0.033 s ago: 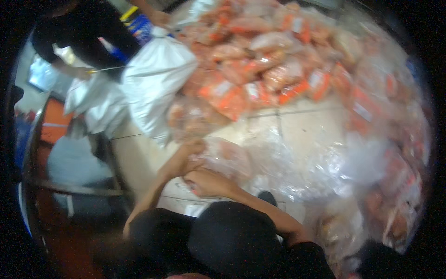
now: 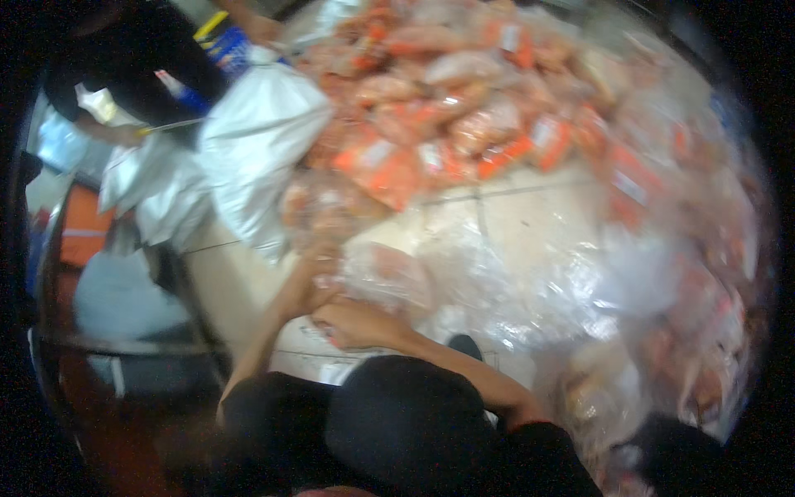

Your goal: The person sits on the floor and repeatedly picks up vacuum-sealed chicken packages, places them into a larger clear plastic bag, and ties the bag closed. The person repeats this process with multiple packages, stacking the filled bags on the floor.

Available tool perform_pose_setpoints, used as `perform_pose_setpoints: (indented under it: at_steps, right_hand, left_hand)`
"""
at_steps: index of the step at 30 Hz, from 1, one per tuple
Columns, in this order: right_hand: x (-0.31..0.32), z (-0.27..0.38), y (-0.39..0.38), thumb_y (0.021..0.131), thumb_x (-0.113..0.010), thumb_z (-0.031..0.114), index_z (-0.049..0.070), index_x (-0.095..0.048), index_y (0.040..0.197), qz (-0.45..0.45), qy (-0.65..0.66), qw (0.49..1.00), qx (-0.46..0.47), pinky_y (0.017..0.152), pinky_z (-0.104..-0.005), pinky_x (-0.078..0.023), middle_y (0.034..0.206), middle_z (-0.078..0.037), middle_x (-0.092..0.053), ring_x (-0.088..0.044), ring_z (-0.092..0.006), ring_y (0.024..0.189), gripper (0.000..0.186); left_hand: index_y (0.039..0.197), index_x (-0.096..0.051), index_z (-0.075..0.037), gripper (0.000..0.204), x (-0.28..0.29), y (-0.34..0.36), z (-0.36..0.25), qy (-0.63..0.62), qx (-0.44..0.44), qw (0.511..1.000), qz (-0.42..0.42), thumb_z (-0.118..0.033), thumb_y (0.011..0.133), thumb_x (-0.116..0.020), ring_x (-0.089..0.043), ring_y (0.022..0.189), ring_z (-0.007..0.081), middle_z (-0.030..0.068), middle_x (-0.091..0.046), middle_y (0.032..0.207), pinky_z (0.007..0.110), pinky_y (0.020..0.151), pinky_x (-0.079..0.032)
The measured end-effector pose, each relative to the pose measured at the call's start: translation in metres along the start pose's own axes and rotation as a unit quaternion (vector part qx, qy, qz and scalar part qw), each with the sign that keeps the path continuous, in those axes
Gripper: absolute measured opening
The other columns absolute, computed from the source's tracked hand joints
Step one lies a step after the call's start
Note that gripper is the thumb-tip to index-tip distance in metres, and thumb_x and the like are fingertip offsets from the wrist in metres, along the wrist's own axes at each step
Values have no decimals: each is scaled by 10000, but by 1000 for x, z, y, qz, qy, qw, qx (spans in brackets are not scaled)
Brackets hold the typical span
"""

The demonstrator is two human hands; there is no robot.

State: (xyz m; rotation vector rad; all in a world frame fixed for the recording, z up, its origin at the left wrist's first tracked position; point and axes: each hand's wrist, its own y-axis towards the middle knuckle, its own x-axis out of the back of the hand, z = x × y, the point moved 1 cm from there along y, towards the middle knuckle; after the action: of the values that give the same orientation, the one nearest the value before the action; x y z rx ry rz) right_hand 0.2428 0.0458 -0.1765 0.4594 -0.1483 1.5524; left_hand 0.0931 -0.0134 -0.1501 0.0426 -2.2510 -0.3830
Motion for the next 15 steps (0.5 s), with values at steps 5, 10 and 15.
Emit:
perform_pose_setpoints:
  at_steps: [5, 10, 15]
  right_hand:
    - [3, -8, -12, 807, -586, 19, 6, -605, 1081, -202, 21, 970, 130, 883, -431, -480, 1114, -194, -621, -594, -406, 1014, 275]
    - [4, -13, -12, 822, -535, 10, -9, -604, 995, -270, 54, 961, 12, 840, -426, -470, 1070, -168, -609, -589, -391, 961, 187]
    - [11, -22, 0, 780, -576, 39, 27, -618, 877, -369, -64, 920, 118, 815, -424, -465, 916, -147, -631, -594, -357, 906, 107]
  left_hand:
    - [1008, -567, -39, 244, -5, -50, 19, 84, -2, 992, -90, -29, 813, -714, -567, 997, 291, 160, -562, 1058, 343, 843, -468]
    - [899, -585, 4, 155, -43, -83, 2, -252, 329, 893, -178, -140, 947, -615, -546, 864, 138, 39, -556, 898, 284, 798, -452]
    - [945, -624, 21, 158, -58, -92, 4, -234, 296, 888, -261, -134, 960, -598, -579, 924, 156, 74, -634, 988, 320, 815, -471]
